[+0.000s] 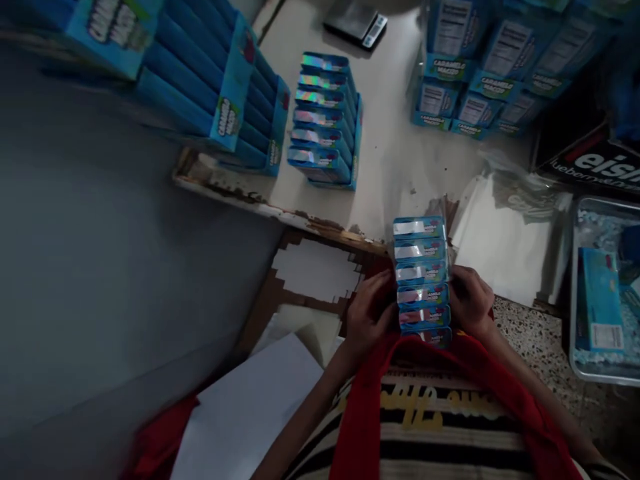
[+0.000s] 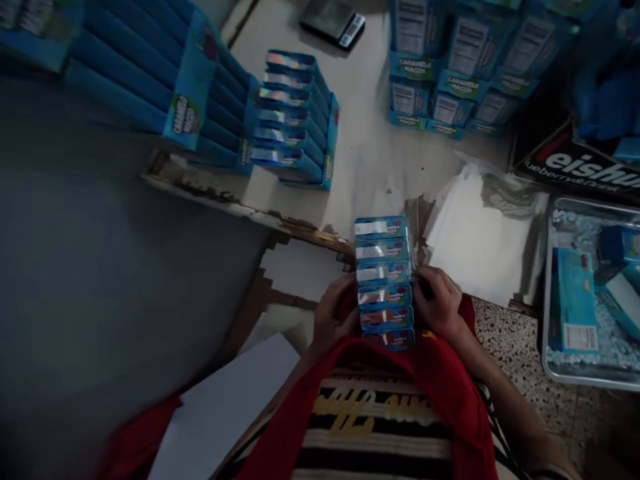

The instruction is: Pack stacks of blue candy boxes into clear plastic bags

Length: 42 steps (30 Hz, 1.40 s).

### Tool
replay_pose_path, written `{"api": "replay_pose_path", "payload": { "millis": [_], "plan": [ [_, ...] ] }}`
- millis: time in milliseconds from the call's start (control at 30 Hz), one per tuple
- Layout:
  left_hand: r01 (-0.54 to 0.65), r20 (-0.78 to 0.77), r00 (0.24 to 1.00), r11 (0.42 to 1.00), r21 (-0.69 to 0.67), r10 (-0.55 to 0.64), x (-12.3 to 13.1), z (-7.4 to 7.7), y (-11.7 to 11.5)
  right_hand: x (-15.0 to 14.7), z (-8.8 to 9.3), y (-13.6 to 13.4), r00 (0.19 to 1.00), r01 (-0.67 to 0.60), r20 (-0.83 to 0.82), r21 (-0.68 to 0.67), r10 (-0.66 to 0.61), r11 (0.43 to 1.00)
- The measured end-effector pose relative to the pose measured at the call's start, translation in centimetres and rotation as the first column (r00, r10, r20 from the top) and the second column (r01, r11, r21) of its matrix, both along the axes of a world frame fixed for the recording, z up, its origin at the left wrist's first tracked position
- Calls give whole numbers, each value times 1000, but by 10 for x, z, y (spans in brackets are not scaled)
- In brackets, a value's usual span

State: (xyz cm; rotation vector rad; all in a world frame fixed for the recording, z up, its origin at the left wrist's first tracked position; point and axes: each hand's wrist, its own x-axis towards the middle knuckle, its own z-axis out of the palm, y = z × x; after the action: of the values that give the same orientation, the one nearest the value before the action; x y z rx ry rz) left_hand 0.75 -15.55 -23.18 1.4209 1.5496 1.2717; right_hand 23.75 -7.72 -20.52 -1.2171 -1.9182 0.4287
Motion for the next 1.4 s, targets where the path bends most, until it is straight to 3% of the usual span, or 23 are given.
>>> {"api": "replay_pose_path", "payload": {
  "millis": [100,200,267,400,567,733,967,1233,1333,1400],
  "plan": [
    [-61,-184,977,970,236,106,0,3,9,4,2,0,994,33,106,-9,-32,999],
    [-16,-258,961,950,313,101,2,11,16,7,2,0,980,38,194,-34,-30,999],
    [-16,-213,974,959,283,79,3,17,19,9,2,-1,977,16,214,-49,-5,999],
    [-135,-98,982,965,227,160,2,22,27,11,5,-1,977,-17,212,-81,34,997],
    [-79,-189,974,971,226,123,-1,12,38,8,10,-2,960,-35,276,-62,51,997],
    [-86,-246,963,989,120,114,-3,1,38,3,20,-2,919,-61,390,7,53,998],
    [-32,-208,977,998,48,41,-5,1,27,8,35,7,808,-304,511,-65,293,951],
    [221,-382,913,962,160,-147,-9,2,-7,33,34,-15,785,-471,426,-63,450,880],
    [332,-353,901,926,180,-254,-18,-1,-28,48,37,-31,769,-510,339,-186,542,840],
    [409,-239,897,904,129,-371,-23,-6,-42,60,40,-43,737,-546,268,-307,621,780]
  ]
}}
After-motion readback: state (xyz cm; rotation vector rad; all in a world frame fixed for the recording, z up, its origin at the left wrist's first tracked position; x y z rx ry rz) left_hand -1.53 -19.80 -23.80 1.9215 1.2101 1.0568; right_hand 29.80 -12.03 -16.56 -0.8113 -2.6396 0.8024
